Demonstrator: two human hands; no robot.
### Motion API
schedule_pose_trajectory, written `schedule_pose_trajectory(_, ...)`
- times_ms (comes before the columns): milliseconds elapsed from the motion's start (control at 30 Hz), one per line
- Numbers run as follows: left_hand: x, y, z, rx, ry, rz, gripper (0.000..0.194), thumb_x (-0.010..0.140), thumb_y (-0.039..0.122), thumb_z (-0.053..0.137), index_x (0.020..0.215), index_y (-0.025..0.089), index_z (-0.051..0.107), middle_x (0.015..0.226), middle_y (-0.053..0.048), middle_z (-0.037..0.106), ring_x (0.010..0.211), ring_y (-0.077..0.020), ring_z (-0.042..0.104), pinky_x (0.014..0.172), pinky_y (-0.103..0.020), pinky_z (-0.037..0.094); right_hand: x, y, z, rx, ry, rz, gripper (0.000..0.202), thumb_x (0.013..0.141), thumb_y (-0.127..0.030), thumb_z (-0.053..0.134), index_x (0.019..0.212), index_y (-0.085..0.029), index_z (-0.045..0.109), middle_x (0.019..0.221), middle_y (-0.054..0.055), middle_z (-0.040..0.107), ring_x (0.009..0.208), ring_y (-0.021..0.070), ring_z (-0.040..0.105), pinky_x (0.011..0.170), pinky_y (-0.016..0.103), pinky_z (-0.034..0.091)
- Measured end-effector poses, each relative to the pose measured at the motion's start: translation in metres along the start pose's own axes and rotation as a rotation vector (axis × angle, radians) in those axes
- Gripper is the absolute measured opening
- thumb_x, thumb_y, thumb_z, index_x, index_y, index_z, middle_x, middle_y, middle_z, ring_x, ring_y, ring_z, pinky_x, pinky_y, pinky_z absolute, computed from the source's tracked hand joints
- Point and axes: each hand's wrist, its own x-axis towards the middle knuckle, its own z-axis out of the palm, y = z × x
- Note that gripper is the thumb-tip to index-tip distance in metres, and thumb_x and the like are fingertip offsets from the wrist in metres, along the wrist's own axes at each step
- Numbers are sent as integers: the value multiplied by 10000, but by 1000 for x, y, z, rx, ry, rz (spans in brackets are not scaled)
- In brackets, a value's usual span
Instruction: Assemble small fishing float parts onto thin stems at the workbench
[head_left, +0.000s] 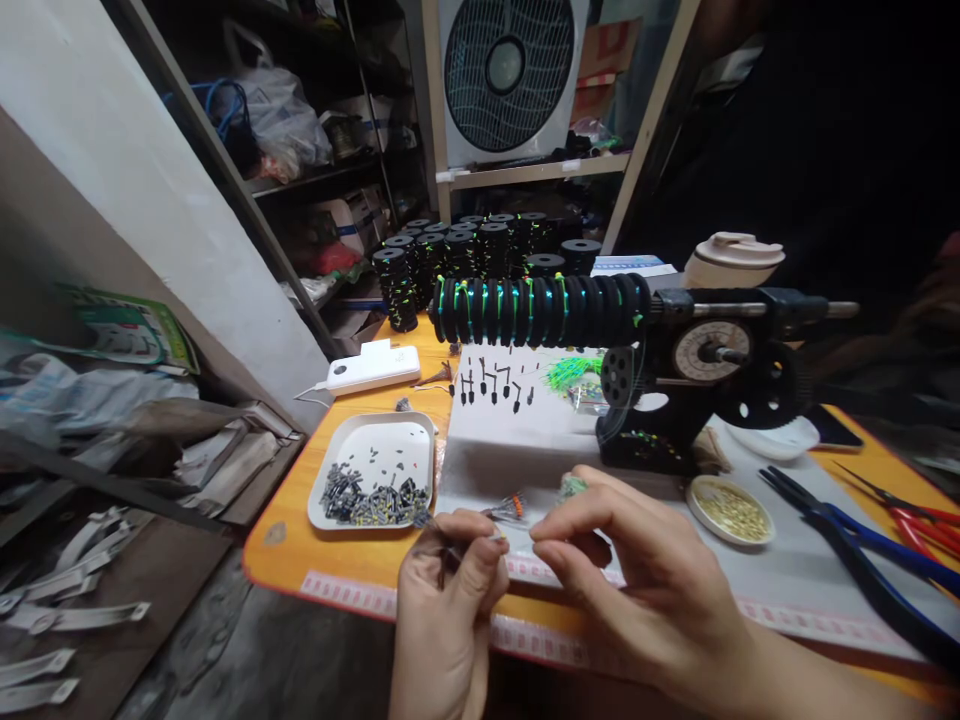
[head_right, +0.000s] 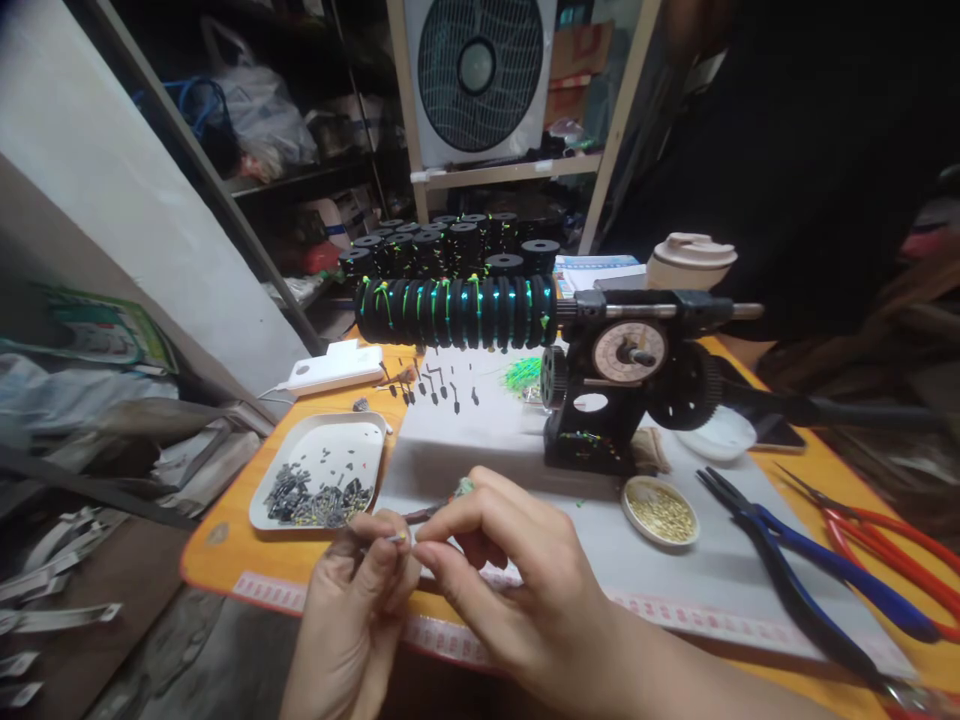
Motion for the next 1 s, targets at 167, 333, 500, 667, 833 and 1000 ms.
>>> schedule_pose_trajectory(167,-8,-5,5,109,111,150,274,552,280,957,632,177,716,691,43,616,571,-41,517,540,-105,434,1,0,-1,15,-10,4,99,932,-111,589,912,-208,593,698,-19,611,576,96,548,515,208,424)
schedule_pose_trajectory(333,-9,-3,5,147,98,211,252,568,287,949,627,203,718,682,48,635,589,-57,544,571,-116,460,1,0,-1,-7,8,17,113,924,-100,590,903,-211,584,702,-25,601,582,92,546,523,204,434)
schedule_pose_trajectory(500,-10,-3,4,138,102,225,251,564,272,950,625,199,719,674,47,631,574,-55,537,567,-118,465,1,0,-1,-15,-2,17,115,927,-103,586,907,-216,582,700,-28,598,576,90,541,522,206,429)
schedule_pose_trajectory(667,-11,-3,5,150,89,236,247,573,272,946,618,197,715,685,42,640,587,-62,556,572,-124,477,1,0,-1,-9,-5,19,112,926,-104,588,910,-214,581,700,-26,595,580,92,544,517,205,430)
schedule_pose_trajectory(833,-11,-3,5,140,94,235,247,573,272,947,624,200,716,690,47,639,602,-61,571,585,-118,484,0,-1,-1,-24,-5,3,117,924,-96,589,902,-211,578,699,-25,599,580,88,540,519,195,433)
schedule_pose_trajectory(1000,-10,-4,4,156,80,259,231,596,262,936,636,198,717,689,41,638,596,-63,571,576,-121,483,0,0,0,-18,-1,-15,111,918,-86,592,902,-195,588,691,-16,611,585,91,549,518,195,436)
